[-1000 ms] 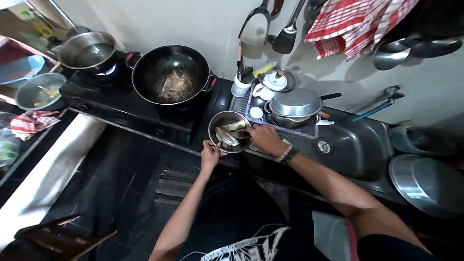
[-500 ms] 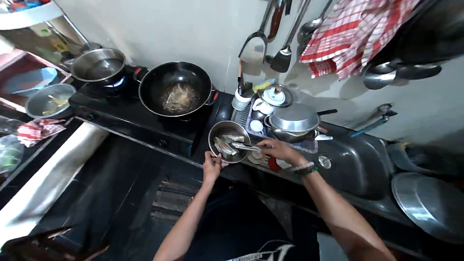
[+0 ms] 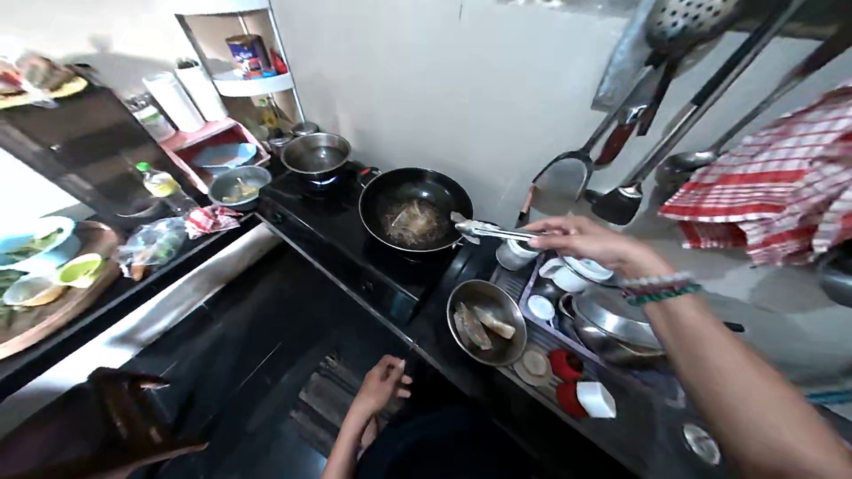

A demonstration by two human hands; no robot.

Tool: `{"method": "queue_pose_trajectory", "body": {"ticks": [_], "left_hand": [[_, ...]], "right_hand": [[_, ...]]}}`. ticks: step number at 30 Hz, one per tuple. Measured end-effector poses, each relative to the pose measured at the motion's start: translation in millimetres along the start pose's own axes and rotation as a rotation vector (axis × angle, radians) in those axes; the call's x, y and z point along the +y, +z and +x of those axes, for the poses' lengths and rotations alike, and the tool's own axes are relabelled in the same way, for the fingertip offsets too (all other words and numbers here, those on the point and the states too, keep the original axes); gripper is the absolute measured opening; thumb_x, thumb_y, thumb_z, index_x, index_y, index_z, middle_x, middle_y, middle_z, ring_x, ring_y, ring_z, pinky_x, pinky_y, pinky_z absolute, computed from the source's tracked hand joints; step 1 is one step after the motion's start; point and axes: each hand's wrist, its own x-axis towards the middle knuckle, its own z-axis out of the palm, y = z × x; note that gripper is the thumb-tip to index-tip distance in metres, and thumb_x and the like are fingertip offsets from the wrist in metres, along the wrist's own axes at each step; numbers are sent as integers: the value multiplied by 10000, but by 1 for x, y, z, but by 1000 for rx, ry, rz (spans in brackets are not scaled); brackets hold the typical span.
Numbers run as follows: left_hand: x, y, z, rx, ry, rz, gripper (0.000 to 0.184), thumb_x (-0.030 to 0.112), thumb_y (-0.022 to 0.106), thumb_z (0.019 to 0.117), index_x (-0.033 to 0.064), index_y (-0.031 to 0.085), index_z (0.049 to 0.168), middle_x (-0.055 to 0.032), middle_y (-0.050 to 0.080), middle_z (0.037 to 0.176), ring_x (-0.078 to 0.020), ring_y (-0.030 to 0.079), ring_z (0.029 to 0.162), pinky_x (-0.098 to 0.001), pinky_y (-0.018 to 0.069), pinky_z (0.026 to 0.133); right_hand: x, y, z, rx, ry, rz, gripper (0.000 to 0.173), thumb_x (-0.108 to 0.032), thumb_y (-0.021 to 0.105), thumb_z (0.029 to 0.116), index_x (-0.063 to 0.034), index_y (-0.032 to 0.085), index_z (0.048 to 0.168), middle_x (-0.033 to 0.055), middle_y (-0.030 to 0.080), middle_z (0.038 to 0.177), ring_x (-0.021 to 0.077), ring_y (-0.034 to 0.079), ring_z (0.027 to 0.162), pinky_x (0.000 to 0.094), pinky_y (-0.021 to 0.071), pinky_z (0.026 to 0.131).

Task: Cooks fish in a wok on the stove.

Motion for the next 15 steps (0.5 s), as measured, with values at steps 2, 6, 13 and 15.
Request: {"method": "queue_pose_trajectory", "body": {"ticks": [2,6,13,15], "left_hand": [[-26,-23,-14,107,3,-51,368,251,476,1106,-10,521,1361,-187,726,1103,-269,754,910,-423,632,821],[-73,-59,-49,290,-52,-140,355,233,462,1111,-25,527,1347,-188,718,1103,-266,744,905,-428,624,821],[-118,-80,-90,508,-111,-280,364,236,439,1117,-39,510,1345,-208,709,1120,-262,727,961,-430,595,852],[-117,-80,-92,523,-124,-299,370,245,429,1119,-34,504,1350,-198,707,1128,-252,723,974,-426,591,856]], "right_hand": [[-12,-1,43,-34,-40,-116,334,-156,726,962,-55,682,1278,175,712,1108,278,668,962,502,534,879],[-22,11,120,-109,-106,-528,355,-268,756,947,-123,709,1267,207,713,1064,395,667,997,657,483,916],[-39,51,181,-235,-162,-985,350,-303,770,919,-298,717,1265,132,735,1154,394,664,1098,690,436,971],[-42,57,186,-228,-186,-1049,374,-285,766,917,-316,708,1285,121,741,1138,370,668,1093,680,392,1029]]}}
